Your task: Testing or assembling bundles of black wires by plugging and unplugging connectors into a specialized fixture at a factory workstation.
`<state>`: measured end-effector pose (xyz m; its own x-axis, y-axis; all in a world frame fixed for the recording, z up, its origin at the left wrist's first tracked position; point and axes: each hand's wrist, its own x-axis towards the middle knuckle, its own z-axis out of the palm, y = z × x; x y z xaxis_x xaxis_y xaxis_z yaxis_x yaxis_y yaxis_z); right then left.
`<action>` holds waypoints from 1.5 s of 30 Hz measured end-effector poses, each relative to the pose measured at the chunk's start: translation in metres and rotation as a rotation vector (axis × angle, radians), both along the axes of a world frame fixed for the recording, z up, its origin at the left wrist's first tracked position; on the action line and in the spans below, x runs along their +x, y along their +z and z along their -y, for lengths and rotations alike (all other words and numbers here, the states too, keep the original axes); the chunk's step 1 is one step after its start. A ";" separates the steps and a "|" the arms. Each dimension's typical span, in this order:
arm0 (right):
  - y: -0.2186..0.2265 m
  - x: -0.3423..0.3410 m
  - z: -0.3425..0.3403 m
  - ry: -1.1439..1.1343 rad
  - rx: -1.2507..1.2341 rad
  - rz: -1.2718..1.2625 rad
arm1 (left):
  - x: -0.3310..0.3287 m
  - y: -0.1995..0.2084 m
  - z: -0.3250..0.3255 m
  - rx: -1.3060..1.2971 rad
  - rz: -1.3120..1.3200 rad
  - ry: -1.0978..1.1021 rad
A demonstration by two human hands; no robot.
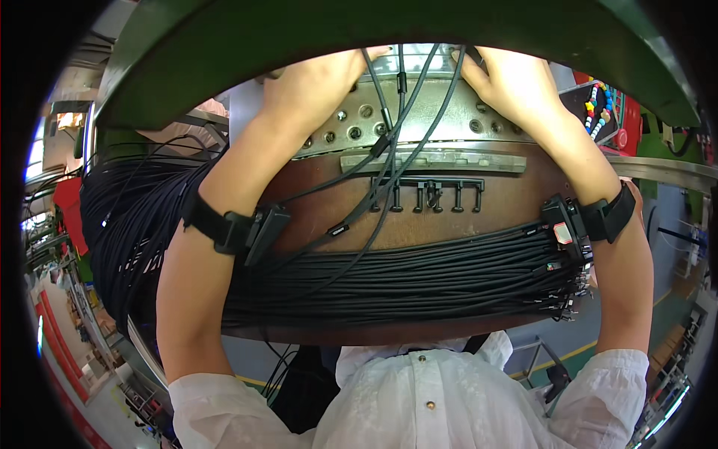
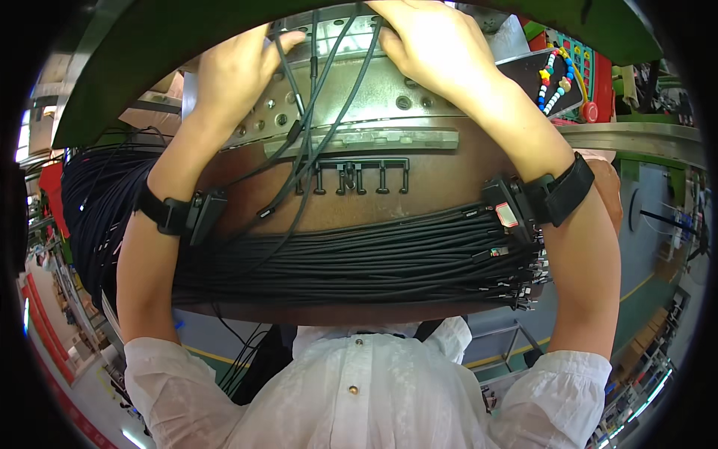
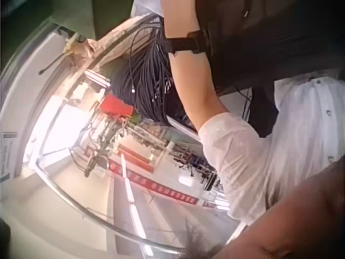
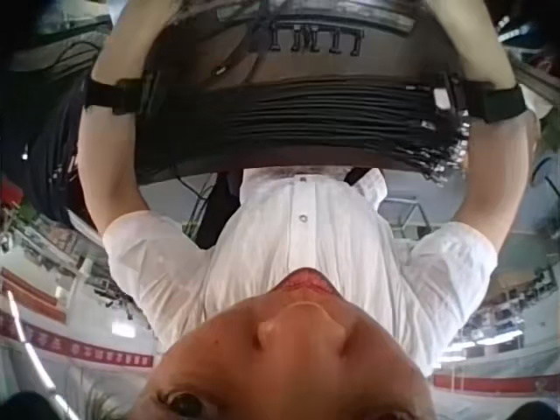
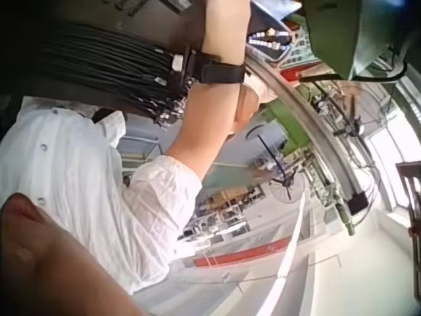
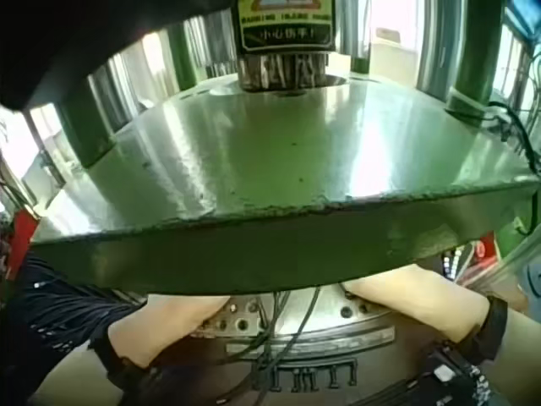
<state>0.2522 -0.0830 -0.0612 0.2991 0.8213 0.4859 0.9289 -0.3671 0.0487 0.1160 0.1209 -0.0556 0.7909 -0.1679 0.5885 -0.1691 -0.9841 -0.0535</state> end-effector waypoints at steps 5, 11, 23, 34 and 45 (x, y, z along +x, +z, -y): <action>-0.005 0.006 0.005 -0.065 -0.069 -0.040 | 0.002 -0.002 -0.011 -0.035 0.076 -0.046; -0.001 0.003 0.000 -0.018 -0.011 -0.004 | 0.012 0.011 -0.018 0.241 0.214 -0.252; 0.006 -0.003 -0.007 -0.045 -0.010 0.037 | 0.005 0.003 -0.013 0.082 -0.020 -0.130; 0.006 0.007 -0.005 -0.192 0.080 -0.395 | 0.018 0.003 -0.010 -0.229 -0.198 -0.001; 0.012 0.002 -0.004 -0.210 0.055 -0.504 | 0.009 0.008 -0.009 -0.212 -0.187 0.107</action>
